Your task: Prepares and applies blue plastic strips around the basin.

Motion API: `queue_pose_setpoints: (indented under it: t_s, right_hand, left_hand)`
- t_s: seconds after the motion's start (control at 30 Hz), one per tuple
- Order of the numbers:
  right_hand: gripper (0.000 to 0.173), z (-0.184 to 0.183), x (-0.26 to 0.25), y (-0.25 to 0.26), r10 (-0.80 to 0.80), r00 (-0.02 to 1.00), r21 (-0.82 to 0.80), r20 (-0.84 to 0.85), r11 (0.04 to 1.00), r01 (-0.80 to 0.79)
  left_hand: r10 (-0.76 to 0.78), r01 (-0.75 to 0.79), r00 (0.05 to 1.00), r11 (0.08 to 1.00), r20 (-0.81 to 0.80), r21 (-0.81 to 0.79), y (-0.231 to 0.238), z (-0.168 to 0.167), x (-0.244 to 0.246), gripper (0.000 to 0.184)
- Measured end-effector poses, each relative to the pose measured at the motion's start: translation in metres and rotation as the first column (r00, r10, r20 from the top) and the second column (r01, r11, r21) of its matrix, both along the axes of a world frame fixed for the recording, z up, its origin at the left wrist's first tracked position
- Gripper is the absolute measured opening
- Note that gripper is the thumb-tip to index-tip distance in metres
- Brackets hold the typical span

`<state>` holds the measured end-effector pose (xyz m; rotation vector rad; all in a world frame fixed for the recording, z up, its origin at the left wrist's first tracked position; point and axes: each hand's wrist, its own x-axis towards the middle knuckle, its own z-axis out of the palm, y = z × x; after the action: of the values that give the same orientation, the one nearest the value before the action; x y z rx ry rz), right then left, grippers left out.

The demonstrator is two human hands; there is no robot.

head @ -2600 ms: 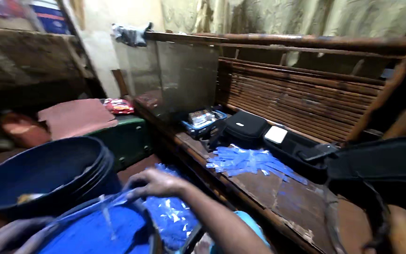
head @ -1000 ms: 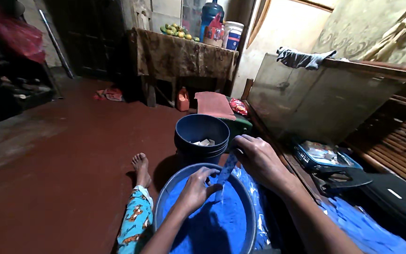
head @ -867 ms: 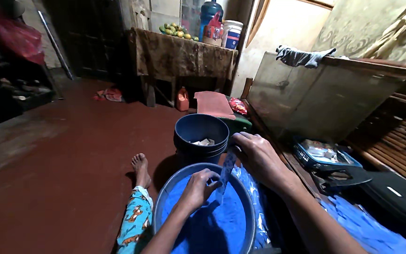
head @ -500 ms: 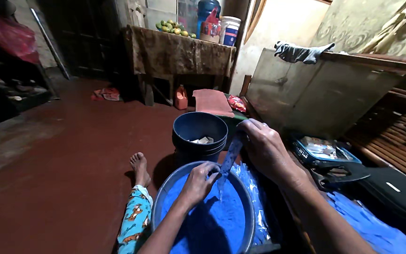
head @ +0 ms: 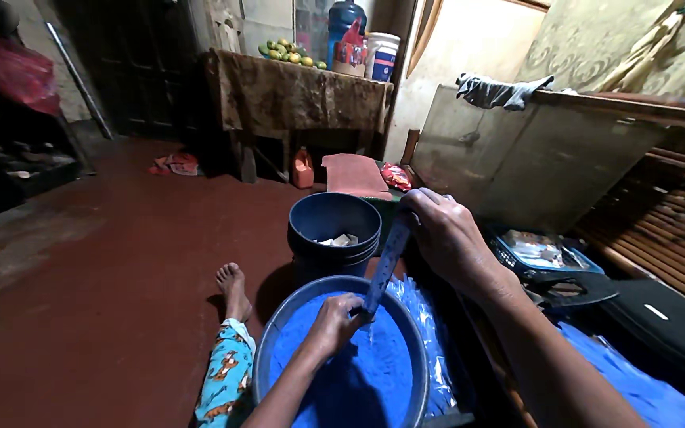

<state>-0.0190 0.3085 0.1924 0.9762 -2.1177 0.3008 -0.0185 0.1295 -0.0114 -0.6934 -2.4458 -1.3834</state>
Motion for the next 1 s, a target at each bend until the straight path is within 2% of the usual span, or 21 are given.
queue_pose_setpoints:
  t_s: [0.3, 0.37, 0.5, 0.6, 0.73, 1.0]
  right_hand:
    - [0.006, 0.008, 0.007, 0.002, -0.006, 1.0, -0.018, -0.014, 1.0, 0.006]
    - [0.007, -0.001, 0.009, -0.003, -0.006, 0.998, -0.052, -0.059, 0.999, 0.003]
    - [0.007, -0.034, -0.006, -0.01, 0.042, 0.999, -0.057, -0.01, 0.997, -0.043]
    - [0.009, -0.02, 0.003, -0.002, 0.038, 0.999, -0.098, -0.011, 0.994, -0.039]
    - [0.008, -0.018, 0.004, 0.003, 0.012, 0.996, -0.159, -0.086, 0.987, -0.026]
    - [0.009, -0.008, 0.014, 0.006, 0.001, 0.996, -0.121, -0.086, 0.993, -0.012]
  left_hand:
    - [0.09, -0.091, 0.995, 0.996, 0.053, 0.013, 0.006, -0.005, 0.001, 0.022]
    - [0.111, -0.111, 0.994, 0.994, 0.024, -0.001, 0.008, -0.003, 0.0, 0.024]
    - [0.076, -0.079, 0.996, 0.993, -0.037, -0.082, 0.008, -0.009, 0.002, 0.029]
    - [0.098, -0.097, 0.995, 0.995, 0.023, -0.02, 0.007, -0.008, 0.004, 0.03]
    - [0.115, -0.116, 0.993, 0.991, 0.02, 0.073, 0.006, -0.012, 0.0, 0.028]
    - [0.135, -0.13, 0.99, 0.985, -0.033, 0.117, 0.007, -0.014, 0.0, 0.021]
